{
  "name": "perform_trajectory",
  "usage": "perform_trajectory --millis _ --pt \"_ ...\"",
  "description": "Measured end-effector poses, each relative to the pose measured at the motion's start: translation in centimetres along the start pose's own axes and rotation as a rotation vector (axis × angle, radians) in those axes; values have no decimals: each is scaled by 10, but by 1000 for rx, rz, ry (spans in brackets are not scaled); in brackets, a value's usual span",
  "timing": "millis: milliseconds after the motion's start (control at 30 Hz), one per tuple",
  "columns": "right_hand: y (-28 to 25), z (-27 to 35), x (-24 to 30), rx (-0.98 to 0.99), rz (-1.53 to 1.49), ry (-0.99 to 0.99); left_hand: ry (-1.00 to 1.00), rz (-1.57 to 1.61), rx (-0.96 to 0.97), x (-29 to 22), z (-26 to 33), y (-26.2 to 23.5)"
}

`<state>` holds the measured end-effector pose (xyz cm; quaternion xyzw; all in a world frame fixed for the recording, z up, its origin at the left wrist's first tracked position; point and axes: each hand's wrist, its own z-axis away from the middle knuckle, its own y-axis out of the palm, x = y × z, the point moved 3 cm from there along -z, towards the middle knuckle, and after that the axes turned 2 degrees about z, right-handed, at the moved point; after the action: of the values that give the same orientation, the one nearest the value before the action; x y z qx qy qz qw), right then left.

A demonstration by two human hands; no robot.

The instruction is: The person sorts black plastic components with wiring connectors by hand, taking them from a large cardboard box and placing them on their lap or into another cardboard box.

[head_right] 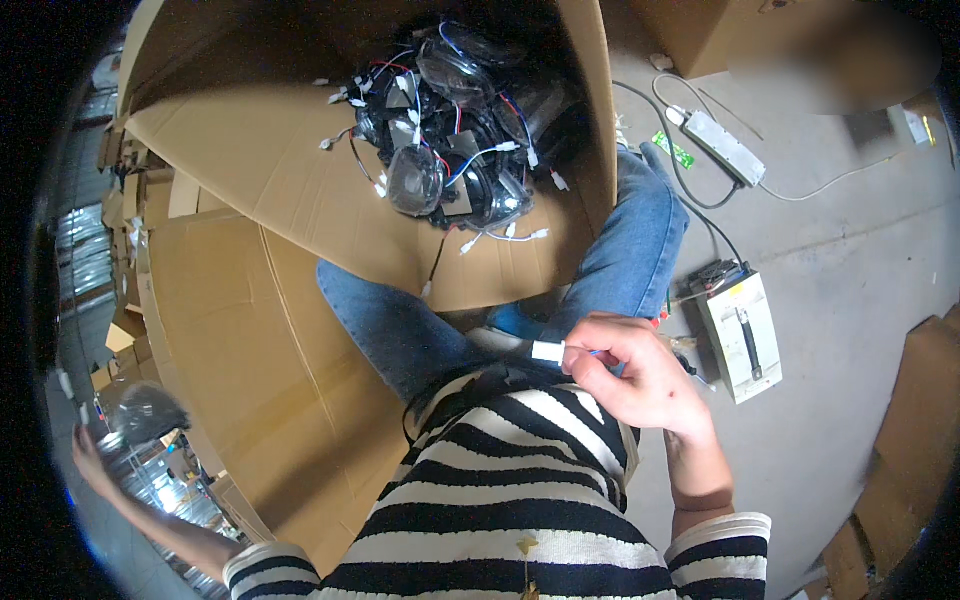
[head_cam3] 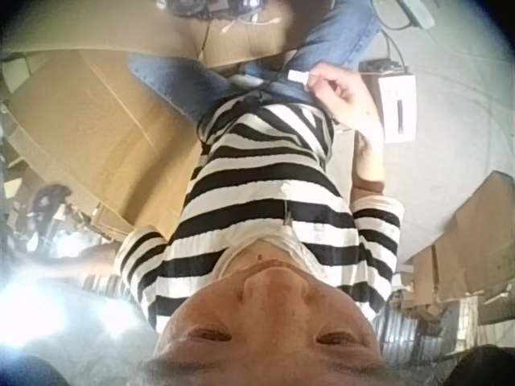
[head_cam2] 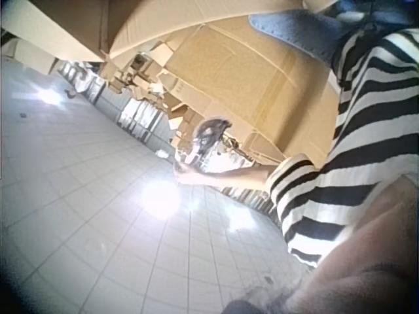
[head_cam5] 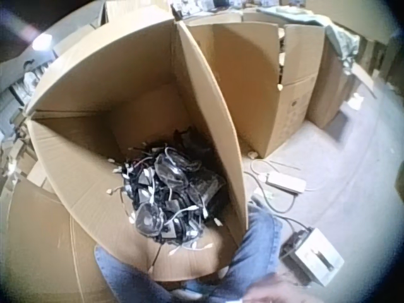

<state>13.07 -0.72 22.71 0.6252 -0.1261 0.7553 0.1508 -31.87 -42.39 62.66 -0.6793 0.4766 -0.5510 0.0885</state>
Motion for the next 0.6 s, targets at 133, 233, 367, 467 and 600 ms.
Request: perform_trajectory --millis 133,233,367,467,600 --pt "19 -13 8 48 34 -16 222 978 -212 -241 51 -2" --pt "10 -6 -10 -38 30 5 511 1318 384 -487 119 -16" --pt "13 -5 1 -41 51 50 854 1496 290 -630 157 37" --pt "10 -5 -12 -39 39 171 911 1290 196 -697 171 68" --pt "10 -13 -18 -65 -3 227 966 1015 205 -743 175 76"
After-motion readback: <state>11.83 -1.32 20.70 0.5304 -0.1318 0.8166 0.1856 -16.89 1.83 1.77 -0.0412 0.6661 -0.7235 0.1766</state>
